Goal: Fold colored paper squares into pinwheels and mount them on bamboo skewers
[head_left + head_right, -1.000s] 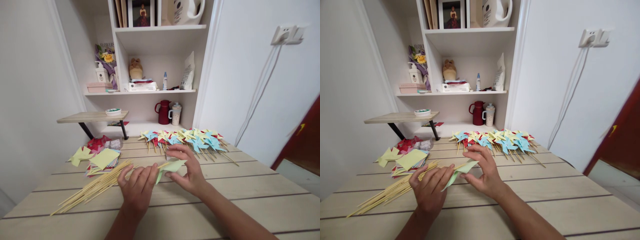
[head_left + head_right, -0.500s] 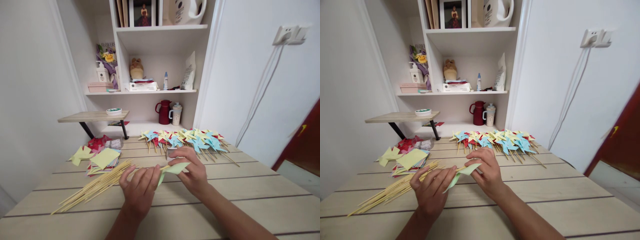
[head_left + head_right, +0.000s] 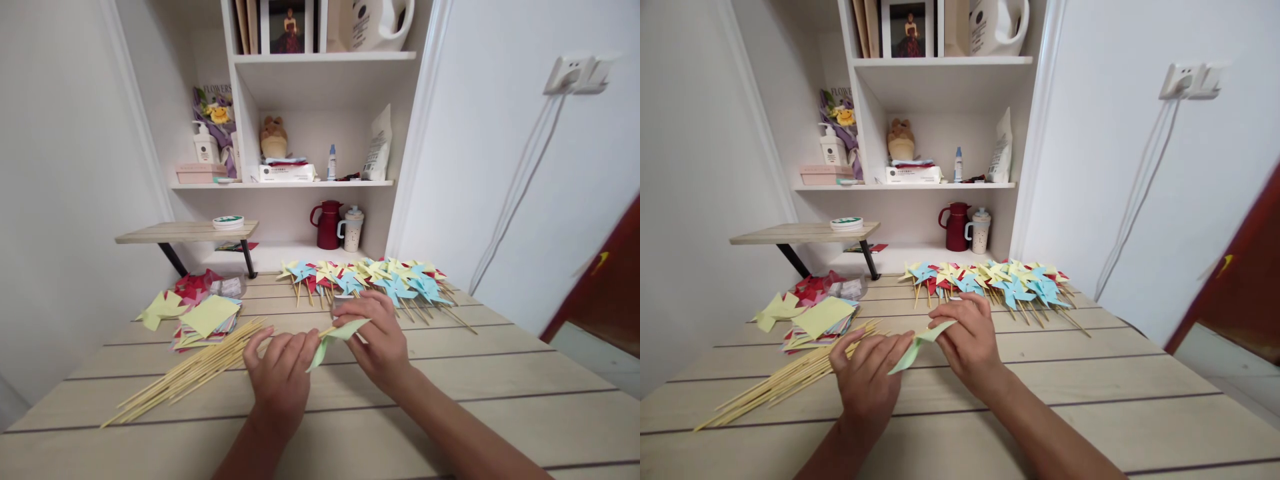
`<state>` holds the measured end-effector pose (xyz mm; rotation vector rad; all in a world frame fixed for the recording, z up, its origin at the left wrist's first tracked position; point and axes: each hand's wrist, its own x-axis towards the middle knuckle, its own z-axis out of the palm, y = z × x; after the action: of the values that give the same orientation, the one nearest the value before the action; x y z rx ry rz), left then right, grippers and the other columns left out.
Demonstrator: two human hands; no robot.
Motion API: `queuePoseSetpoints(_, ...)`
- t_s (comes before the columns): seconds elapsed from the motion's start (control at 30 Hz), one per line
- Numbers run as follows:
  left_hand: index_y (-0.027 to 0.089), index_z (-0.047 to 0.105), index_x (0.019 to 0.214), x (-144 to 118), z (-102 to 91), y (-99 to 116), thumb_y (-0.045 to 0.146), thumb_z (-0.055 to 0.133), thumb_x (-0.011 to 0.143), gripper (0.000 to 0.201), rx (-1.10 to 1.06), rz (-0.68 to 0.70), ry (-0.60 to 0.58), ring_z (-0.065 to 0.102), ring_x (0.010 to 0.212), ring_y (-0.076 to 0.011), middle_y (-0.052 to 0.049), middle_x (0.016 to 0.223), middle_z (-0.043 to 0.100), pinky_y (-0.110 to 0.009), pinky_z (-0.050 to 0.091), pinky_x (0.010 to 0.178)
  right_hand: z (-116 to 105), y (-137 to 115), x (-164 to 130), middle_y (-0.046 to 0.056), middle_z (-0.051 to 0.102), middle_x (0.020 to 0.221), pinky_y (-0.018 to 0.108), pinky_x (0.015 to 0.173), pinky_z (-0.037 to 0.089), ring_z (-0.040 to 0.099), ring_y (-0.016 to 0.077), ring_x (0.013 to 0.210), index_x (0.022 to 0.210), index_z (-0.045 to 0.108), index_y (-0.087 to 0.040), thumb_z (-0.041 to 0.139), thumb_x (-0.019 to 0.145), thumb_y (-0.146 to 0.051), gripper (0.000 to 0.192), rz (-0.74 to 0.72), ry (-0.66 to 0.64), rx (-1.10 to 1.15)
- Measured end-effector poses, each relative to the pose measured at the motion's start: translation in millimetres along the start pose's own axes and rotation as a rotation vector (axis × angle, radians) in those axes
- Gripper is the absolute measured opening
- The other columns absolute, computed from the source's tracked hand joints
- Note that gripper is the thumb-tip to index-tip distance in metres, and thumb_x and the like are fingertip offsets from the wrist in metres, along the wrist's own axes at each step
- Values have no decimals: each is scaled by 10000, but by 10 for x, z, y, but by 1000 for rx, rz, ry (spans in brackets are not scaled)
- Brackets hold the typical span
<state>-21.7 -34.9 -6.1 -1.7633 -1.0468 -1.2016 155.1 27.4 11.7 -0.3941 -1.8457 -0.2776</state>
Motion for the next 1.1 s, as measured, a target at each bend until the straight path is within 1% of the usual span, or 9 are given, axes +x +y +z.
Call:
queuePoseSetpoints(0.17, 263, 740, 847, -85, 217, -13, 82, 579, 791, 248, -308, -473, -172, 661, 758, -198, 10, 778, 756, -416, 370, 908, 58, 126, -22, 24, 737, 974, 464, 1007, 367, 659, 198, 925, 918, 646, -244, 624, 916, -239, 22, 124, -102, -14)
queuePoseSetpoints(0.33, 199, 756, 722, -87, 322, -62, 215, 645, 709, 113, -671, -1150, -227, 685, 824, -255, -56, 800, 768, -377, 470, 806, 30, 231, -59, 73, 684, 1191, 443, 955, 412, 602, 253, 1116, 1221, 599, -270, 471, 985, -374, 288, 438, -109, 81)
queuePoseSetpoints(0.43, 160, 753, 706, -47, 310, -89, 283, 716, 660, 137, -875, -1410, -174, 697, 816, -252, -72, 778, 772, -355, 490, 806, 16, 267, -74, 78, 641, 1249, 419, 949, 448, 602, 250, 1122, 1276, 559, -273, 442, 981, -442, 360, 647, -41, 226)
queuePoseSetpoints(0.63, 134, 758, 751, -44, 329, -114, 236, 803, 600, 187, -1039, -1595, -69, 692, 783, -201, -66, 721, 759, -305, 502, 797, 157, 289, -130, 71, 669, 1106, 377, 853, 497, 665, 209, 897, 1231, 552, -251, 501, 928, -521, 409, 901, -130, 512)
queuePoseSetpoints(0.73, 123, 759, 777, -71, 353, -139, 189, 802, 634, 163, -1097, -1660, 14, 683, 765, -166, -72, 738, 759, -268, 503, 777, 242, 247, -155, 47, 684, 938, 345, 760, 503, 651, 183, 766, 1012, 593, -218, 558, 872, -556, 367, 1032, -158, 648)
queuePoseSetpoints(0.83, 124, 754, 768, -72, 362, -157, 99, 782, 667, 108, -1199, -1722, 134, 680, 761, -133, -73, 780, 758, -234, 509, 770, 318, 158, -200, 36, 680, 824, 285, 621, 469, 616, 143, 641, 790, 554, -194, 637, 792, -569, 384, 1197, -308, 799)
queuePoseSetpoints(0.9, 130, 745, 761, -59, 360, -165, 33, 752, 691, 119, -1262, -1763, 221, 679, 757, -115, -66, 810, 756, -221, 519, 775, 379, 76, -250, 34, 686, 830, 250, 561, 433, 604, 120, 604, 803, 561, -185, 683, 754, -540, 379, 1267, -421, 906)
queuePoseSetpoints(1.0, 136, 733, 774, -37, 355, -177, -17, 694, 746, 160, -1338, -1806, 296, 672, 723, -91, -52, 832, 746, -204, 533, 763, 482, -50, -333, 6, 672, 797, 218, 517, 394, 595, 107, 586, 983, 598, -187, 699, 761, -466, 370, 1251, -510, 1003)
queuePoseSetpoints(1.1, 111, 723, 774, -17, 355, -181, -27, 633, 808, 168, -1397, -1847, 319, 657, 677, -71, -58, 815, 729, -183, 539, 747, 559, -144, -379, -9, 671, 726, 221, 543, 394, 591, 121, 607, 1058, 626, -185, 692, 772, -346, 334, 1096, -586, 856)
